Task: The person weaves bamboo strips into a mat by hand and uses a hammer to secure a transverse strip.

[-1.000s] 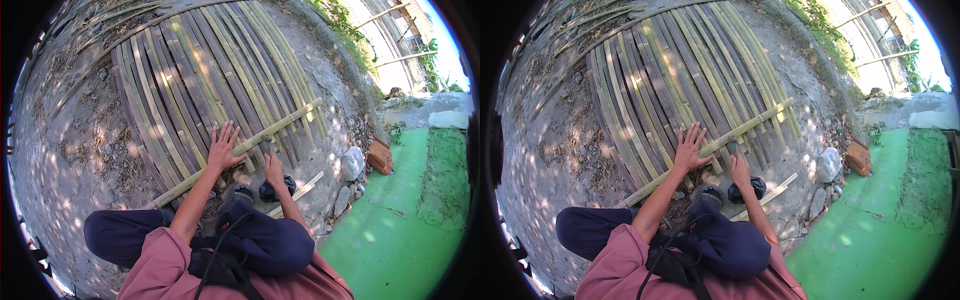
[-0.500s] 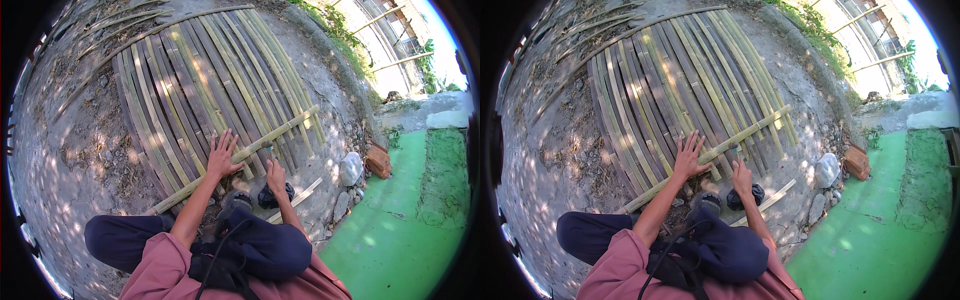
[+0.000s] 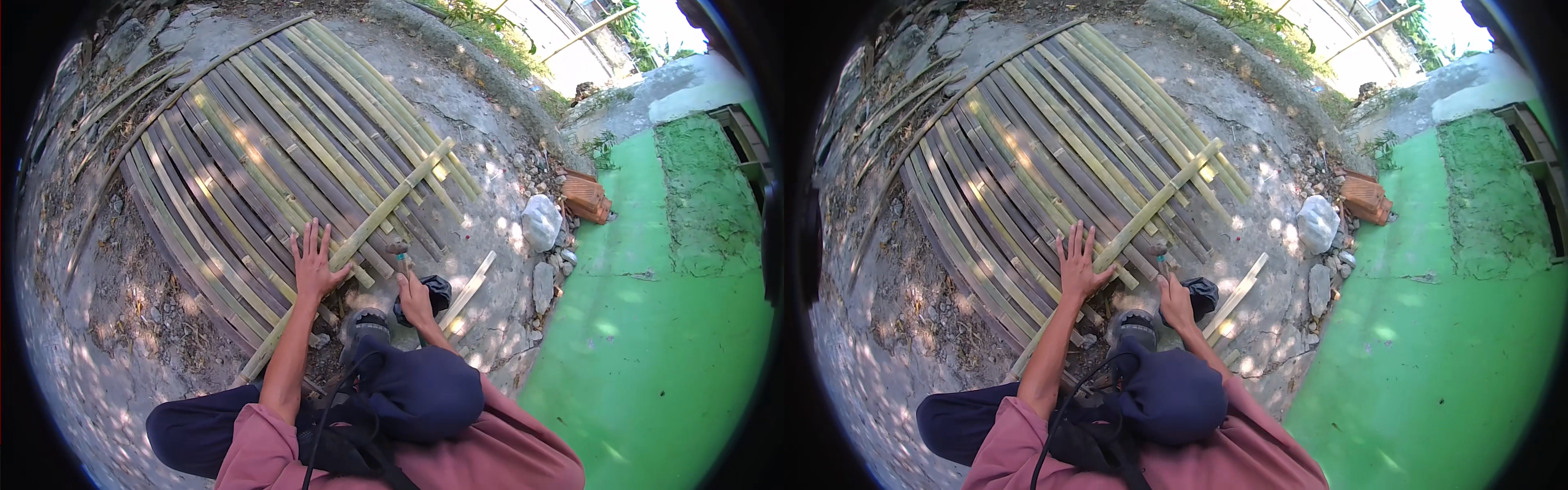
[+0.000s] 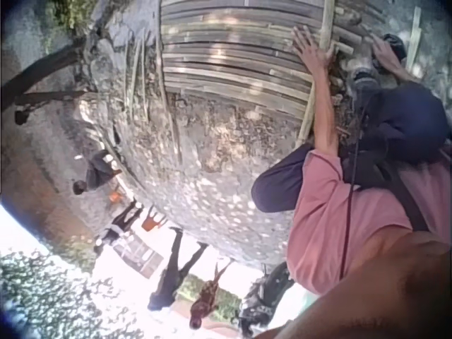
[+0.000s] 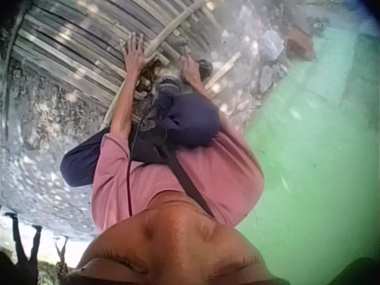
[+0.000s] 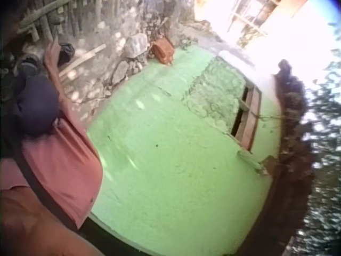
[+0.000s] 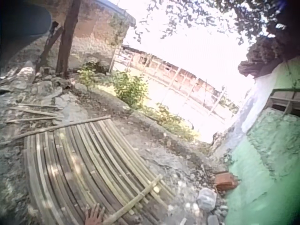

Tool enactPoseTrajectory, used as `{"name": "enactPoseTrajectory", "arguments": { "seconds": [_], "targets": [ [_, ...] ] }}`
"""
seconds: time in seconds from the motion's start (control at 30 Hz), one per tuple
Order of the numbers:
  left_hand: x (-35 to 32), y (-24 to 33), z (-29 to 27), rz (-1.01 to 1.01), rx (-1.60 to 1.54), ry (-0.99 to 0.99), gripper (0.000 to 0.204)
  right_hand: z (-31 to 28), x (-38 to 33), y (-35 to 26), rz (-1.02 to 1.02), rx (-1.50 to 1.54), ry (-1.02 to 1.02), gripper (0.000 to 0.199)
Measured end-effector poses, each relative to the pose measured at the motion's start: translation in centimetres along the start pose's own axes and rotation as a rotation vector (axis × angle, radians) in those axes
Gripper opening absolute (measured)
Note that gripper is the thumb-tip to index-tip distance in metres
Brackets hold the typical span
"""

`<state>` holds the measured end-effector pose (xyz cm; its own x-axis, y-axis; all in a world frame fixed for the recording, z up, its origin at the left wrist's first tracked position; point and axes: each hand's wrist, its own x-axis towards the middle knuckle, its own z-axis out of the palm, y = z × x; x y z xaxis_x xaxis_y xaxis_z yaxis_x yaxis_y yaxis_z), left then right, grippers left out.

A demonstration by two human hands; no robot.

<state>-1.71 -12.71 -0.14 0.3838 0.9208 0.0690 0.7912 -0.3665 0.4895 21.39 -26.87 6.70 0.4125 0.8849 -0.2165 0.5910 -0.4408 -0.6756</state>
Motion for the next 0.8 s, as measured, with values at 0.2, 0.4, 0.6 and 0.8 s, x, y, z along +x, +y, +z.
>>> {"name": "enactPoseTrajectory", "arguments": {
  "seconds": [0.2, 0.4, 0.6, 0.8],
  "targets": [
    [-0.4, -0.4, 0.0, 0.083, 0.064, -0.006, 0.108, -4.2, -10.2, 2.3, 0.238, 0.120, 0.177, 0.043],
    [0.9, 0.4, 1.1, 0.314, 0.074, -0.117, 0.095, -7.0, -16.0, 8.5, 0.393, 0.066, 0.357, 0.040],
    [1.4, 1.8, 1.1, 0.298, 0.162, -0.213, 0.090, -9.6, -10.6, 12.4, 0.434, -0.110, 0.488, 0.036],
    [1.7, 3.5, 1.3, 0.261, 0.206, -0.242, 0.088, -11.8, -0.4, 19.9, 0.483, -0.343, 0.436, 0.033]
  ]
}}
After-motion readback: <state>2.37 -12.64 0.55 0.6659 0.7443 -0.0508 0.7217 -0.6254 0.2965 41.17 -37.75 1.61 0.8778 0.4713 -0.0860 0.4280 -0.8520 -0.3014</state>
